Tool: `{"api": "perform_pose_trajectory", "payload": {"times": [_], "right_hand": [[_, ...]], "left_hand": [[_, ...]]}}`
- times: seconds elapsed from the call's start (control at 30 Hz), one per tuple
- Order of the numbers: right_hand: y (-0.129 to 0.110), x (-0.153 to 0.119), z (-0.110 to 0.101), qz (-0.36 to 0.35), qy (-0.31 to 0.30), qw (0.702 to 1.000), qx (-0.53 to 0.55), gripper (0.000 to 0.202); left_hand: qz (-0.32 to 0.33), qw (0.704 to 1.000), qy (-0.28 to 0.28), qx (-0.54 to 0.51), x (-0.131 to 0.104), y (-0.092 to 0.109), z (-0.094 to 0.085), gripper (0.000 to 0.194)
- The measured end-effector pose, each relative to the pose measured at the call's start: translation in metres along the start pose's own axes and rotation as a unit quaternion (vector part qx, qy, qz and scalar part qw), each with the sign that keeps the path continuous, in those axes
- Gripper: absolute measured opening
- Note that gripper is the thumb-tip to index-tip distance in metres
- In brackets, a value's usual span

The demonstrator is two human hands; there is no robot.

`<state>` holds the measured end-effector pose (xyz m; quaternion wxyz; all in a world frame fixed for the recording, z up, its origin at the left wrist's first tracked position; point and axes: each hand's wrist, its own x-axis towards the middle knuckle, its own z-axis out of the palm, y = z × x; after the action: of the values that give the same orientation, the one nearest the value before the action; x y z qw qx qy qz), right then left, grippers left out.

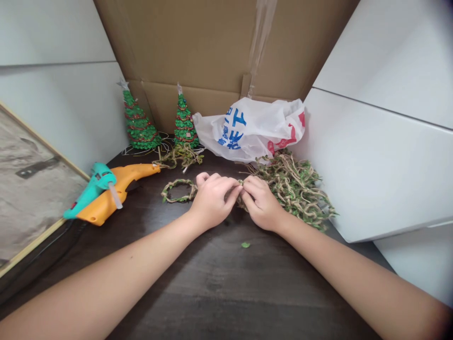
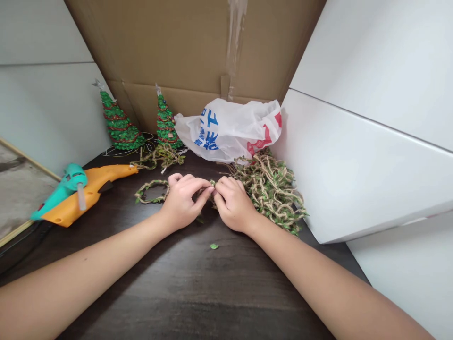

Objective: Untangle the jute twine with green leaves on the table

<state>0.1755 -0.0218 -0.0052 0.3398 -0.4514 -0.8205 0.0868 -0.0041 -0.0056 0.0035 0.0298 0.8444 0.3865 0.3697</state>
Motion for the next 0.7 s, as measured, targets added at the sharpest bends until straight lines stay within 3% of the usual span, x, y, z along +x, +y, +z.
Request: {"api": "perform_pose_trajectory", "payload": {"times": [0.23,0.47,0.7], "right_hand": [[-0.0014,-0.0014,-0.0013,-0.009,0.010,1.000,0.009,0.024],[0.0025,0.0010,-0.0035,0.040,0.101,0.993,0.038,0.025],[0.0017,-0.0005,0.0003,0.048,0.056,0.996,-0.052,0.020]], "left_hand": [[-0.024,0.999,-0.003,0.037,0.0001,0.0021,-0.0011,0.017],[-0.059,0.997,-0.010,0.051,0.0014,0.0014,-0.0003,0.018],[-0.039,0.999,-0.005,0.036,0.0012,0.0033,-0.0007,0.024]]}}
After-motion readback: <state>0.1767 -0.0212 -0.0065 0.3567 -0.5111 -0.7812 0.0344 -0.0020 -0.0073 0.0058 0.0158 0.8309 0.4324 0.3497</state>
